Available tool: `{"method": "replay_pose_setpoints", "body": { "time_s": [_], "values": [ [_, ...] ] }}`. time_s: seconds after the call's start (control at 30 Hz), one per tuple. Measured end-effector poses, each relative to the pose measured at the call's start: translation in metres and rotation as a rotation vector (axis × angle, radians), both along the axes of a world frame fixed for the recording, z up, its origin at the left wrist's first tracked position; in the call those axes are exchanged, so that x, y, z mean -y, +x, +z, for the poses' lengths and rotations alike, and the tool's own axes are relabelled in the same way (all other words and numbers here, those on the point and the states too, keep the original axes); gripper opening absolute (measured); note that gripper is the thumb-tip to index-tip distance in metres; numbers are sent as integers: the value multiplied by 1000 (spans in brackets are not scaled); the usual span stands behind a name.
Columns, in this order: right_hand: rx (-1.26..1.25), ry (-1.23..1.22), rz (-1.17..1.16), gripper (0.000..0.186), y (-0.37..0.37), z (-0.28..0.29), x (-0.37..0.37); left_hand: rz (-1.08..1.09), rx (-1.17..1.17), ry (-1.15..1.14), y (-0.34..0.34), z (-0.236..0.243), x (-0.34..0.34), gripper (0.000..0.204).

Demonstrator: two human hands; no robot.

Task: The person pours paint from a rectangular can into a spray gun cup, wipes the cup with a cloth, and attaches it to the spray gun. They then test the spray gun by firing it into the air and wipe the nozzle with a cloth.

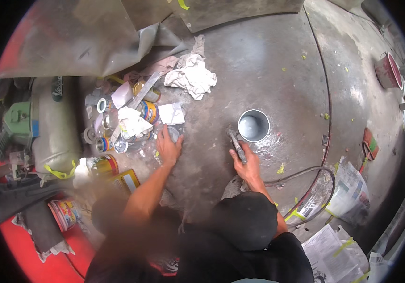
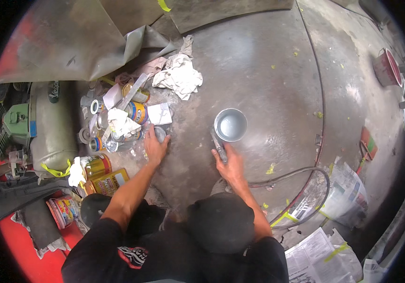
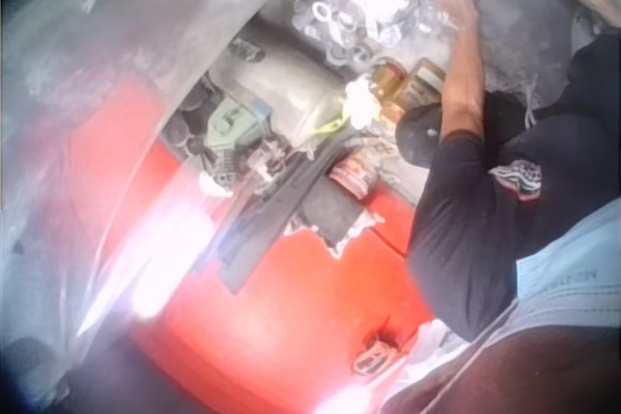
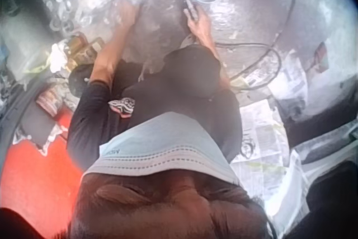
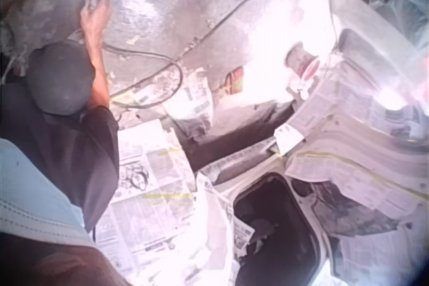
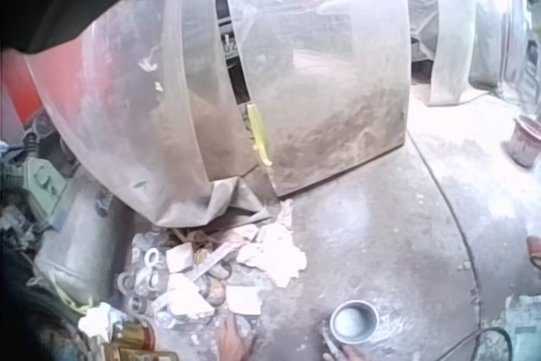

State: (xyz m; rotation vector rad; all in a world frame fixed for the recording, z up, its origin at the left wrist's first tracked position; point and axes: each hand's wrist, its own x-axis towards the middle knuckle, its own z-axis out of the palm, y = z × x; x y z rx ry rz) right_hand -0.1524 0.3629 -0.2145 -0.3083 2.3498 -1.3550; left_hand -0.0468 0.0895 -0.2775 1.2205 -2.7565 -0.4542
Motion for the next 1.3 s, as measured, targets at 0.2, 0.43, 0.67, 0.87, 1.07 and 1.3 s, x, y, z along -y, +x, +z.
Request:
{"method": "replay_pose_setpoints", "body": {
  "time_s": [0.2, 0.43, 0.67, 0.87, 1.07, 1.3],
  "values": [
    [-17, 24, 16, 44, 3, -17, 7, 16, -804, 576, -78, 88, -83, 73],
    [-22, 76, 158, 44, -5, 3, 5, -464, -785, 600, -118, 137, -122, 51],
    [-114, 123, 144, 40, -3, 6, -3, -612, -611, 250, -120, 134, -127, 47],
    [-101, 184, 136, 41, 7, 0, -7, -647, -456, 483, -114, 133, -121, 59],
    [-36, 272, 157, 43, 21, -1, -3, -848, -253, 224, -106, 136, -110, 61],
    [-46, 248, 148, 37, 29, -5, -6, -892, -163, 125, -103, 144, -115, 50]
  ]
}}
